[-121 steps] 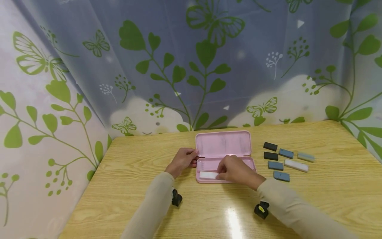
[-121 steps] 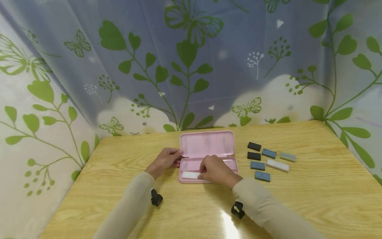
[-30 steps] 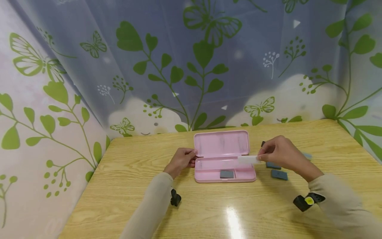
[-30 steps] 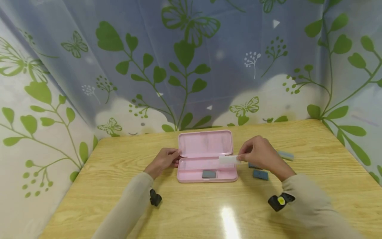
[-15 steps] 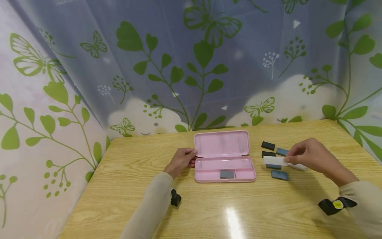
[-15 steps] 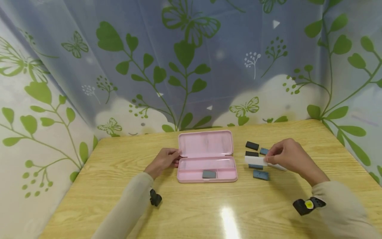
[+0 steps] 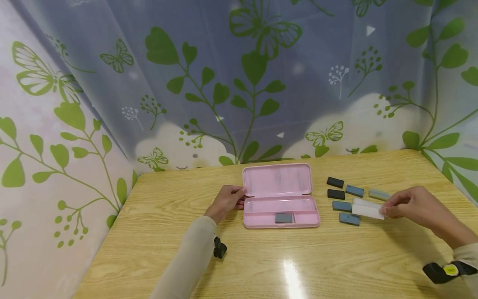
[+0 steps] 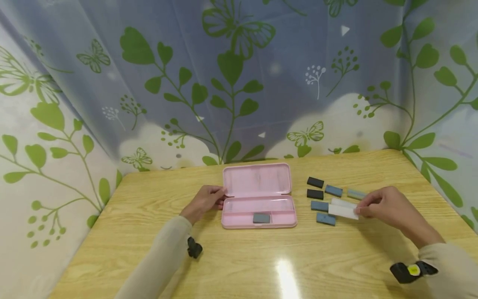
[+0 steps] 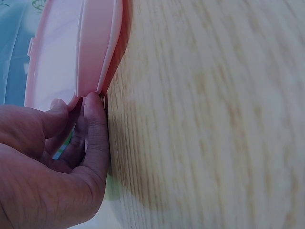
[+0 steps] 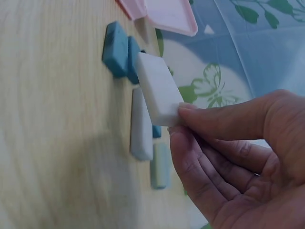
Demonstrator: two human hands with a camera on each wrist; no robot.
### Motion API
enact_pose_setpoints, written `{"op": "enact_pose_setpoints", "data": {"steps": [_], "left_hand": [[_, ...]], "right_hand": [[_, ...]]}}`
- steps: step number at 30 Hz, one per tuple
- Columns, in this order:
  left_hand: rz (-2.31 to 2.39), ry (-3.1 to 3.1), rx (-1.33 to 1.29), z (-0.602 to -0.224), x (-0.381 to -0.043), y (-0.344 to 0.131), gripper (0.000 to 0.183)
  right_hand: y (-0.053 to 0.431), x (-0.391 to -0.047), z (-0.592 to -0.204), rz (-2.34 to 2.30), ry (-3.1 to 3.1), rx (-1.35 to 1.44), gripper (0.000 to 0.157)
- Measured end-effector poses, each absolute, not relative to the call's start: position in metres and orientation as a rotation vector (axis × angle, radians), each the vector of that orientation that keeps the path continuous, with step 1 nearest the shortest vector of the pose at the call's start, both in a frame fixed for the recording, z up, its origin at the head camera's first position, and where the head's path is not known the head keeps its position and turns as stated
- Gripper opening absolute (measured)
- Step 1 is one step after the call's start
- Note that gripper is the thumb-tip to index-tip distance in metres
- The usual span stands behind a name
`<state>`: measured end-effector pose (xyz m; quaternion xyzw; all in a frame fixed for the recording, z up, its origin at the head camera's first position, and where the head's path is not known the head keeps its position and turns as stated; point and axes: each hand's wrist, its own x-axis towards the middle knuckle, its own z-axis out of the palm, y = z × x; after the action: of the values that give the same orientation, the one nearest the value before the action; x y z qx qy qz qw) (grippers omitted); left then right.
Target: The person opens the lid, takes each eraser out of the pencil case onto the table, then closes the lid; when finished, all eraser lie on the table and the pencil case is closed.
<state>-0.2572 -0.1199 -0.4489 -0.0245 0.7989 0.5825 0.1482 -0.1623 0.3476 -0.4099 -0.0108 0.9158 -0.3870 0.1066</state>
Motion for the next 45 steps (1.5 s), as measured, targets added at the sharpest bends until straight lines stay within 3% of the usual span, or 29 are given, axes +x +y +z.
{"op": "enact_pose_setpoints", "data": {"steps": [25, 45], "left_hand": [[1.675, 2.296, -0.069, -0.449, -0.257, -0.12, 0.03], [1.682, 2.291, -0.065, -0.447, -0.256, -0.12, 0.03]], "right_hand": [[0.376, -0.153, -0.433, -1.145, 2.653, 0.096, 0.029], [0.345, -0.163, -0.413, -0.944, 2.811, -0.093, 0.022]]}}
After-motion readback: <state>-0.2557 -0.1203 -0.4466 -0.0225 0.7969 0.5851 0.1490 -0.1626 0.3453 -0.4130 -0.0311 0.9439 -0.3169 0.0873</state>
